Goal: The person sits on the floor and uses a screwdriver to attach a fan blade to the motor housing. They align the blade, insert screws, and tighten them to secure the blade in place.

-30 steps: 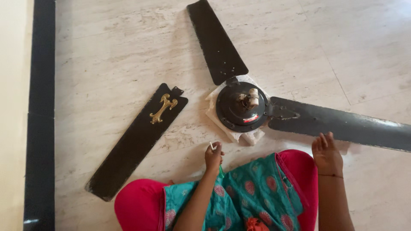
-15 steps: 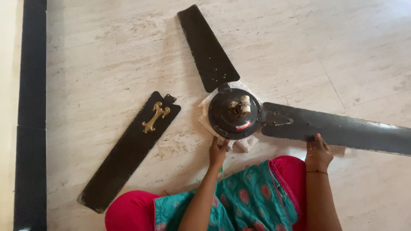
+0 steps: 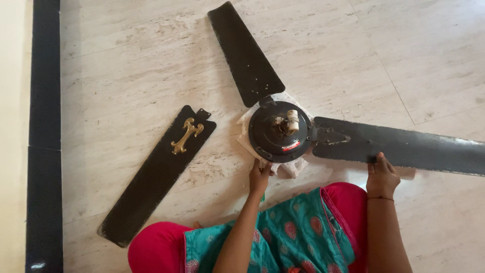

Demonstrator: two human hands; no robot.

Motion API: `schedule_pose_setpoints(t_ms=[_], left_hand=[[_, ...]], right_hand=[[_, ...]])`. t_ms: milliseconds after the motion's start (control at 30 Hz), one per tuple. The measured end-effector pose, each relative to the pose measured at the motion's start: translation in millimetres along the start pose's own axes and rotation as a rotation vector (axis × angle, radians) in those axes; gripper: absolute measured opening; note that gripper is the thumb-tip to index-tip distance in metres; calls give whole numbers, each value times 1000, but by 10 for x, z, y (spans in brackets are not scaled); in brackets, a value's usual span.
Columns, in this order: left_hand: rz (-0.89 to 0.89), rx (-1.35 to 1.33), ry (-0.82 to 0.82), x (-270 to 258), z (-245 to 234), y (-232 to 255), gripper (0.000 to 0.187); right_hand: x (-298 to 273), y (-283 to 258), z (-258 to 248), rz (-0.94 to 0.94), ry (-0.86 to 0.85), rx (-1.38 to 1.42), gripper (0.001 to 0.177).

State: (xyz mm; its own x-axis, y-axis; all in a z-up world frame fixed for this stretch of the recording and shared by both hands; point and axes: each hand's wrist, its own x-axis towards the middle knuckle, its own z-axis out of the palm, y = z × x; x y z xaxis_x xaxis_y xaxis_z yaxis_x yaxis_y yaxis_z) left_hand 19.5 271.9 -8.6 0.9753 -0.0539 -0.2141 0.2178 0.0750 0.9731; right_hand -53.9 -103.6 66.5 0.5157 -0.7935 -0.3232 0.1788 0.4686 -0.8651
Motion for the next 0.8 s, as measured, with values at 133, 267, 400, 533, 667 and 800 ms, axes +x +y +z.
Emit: schedule_pose_setpoints(t_ms=[133,267,400,533,667,800], left_hand=[[-51,238,166,-2,-34,8,69],[-90,169,312,-2,-18,165,80],[134,290,316,50,120,395,94],[122,184,228,84,130,521,102],[151,229,182,83,105,510,102],[117,206,145,108,75,519,98]], right_hand=[[-7,-10,-86,14,-116,71,26],[-140,-19,-87,23,-215,25,26],[-342,-47,105,114,-261,-183,32],[-454,-31,386,278,-412,-270,35],[-468,151,466,362,-355,-265,33],[-367,310,428,317,-428,-191,28]])
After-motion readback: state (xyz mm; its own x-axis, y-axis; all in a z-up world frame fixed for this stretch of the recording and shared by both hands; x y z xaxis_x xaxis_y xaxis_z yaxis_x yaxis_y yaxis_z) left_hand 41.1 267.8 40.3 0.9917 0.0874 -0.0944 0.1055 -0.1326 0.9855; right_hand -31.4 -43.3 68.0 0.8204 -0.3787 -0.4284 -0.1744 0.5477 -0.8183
